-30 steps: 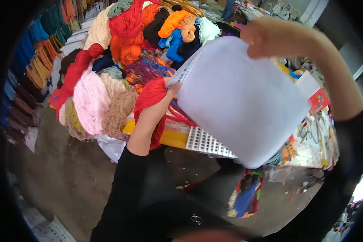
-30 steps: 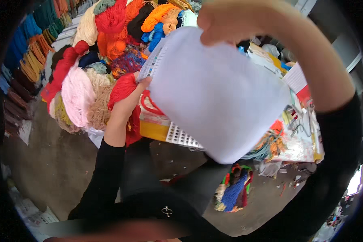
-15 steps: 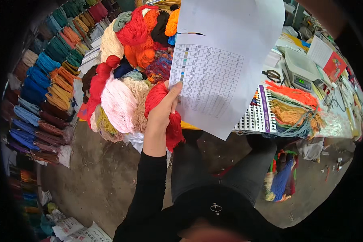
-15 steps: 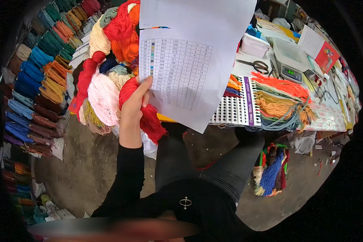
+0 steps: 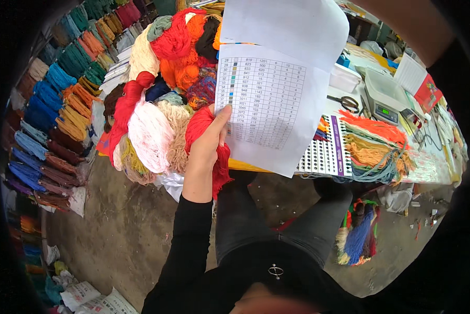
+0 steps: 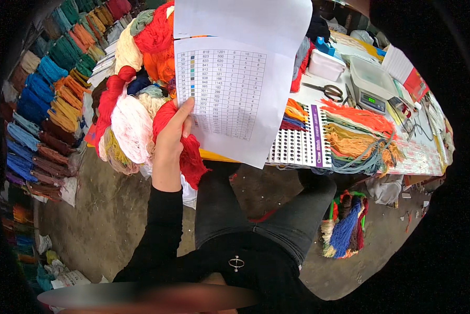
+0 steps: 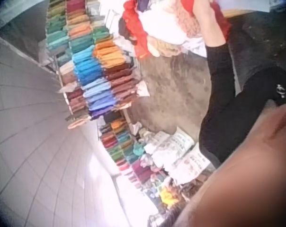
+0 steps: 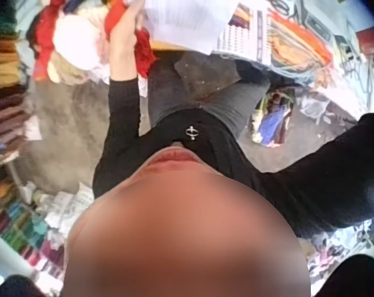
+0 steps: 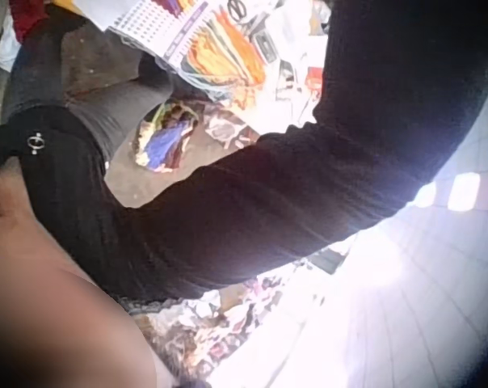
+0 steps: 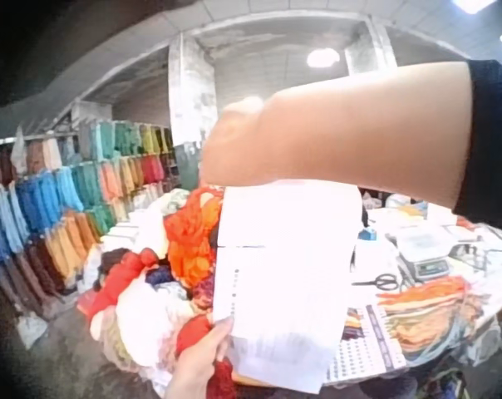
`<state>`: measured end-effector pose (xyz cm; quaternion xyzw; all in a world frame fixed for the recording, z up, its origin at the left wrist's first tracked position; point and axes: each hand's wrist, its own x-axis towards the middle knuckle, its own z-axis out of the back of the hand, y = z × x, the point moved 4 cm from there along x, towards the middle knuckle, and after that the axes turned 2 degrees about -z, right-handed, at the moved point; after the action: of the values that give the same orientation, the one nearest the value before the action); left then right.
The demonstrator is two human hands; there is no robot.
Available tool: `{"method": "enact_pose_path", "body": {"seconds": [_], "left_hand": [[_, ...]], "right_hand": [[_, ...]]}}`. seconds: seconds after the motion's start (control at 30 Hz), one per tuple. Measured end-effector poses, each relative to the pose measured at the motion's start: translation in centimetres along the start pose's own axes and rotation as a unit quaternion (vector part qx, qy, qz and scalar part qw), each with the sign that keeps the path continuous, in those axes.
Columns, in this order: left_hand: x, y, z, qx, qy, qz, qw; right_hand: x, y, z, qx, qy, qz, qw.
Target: Sorting and organizing bundles of colored yarn at a workbench.
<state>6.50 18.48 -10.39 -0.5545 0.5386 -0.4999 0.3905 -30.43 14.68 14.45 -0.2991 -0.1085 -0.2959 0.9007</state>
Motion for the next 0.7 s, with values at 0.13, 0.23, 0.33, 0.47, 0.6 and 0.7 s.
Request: {"method": "enact_pose_path", "body": {"seconds": [0.13,0.23,0.33,0.47,0.6,0.7], "left_hand": [[1.3,0.7,-3.3,-0.029,0.052,-0.019,0.998],[2.8,2.2,-4.5,-0.058,0.082,-0.023,0.995],[2.7,2.8,-4.7,-0.116,-0.002,-0.005,0.993],[3.4,6.0,-4.8,-0.167,-0.031,0.049,0.984],[3.8,8.4,-2.8,-0.230,-0.044,0.116,0.965],[4.2,9.6,-1.4,-0.306,-0.011,0.179,0.935]], "right_hand": [[-16.6,0.3,4.5,-0.055,-0.056,0.013,0.997],[-27.4,0.8,7.6,-0.080,-0.085,0.047,0.992],[-2.5,11.3,0.6,-0.049,-0.160,0.115,0.979],[11.8,18.2,-5.4,0.165,0.034,-0.020,0.985],[8.4,18.8,-8.8,0.300,0.119,-0.210,0.923],[2.7,14.6,-12.5,0.263,-0.025,-0.268,0.927]]}}
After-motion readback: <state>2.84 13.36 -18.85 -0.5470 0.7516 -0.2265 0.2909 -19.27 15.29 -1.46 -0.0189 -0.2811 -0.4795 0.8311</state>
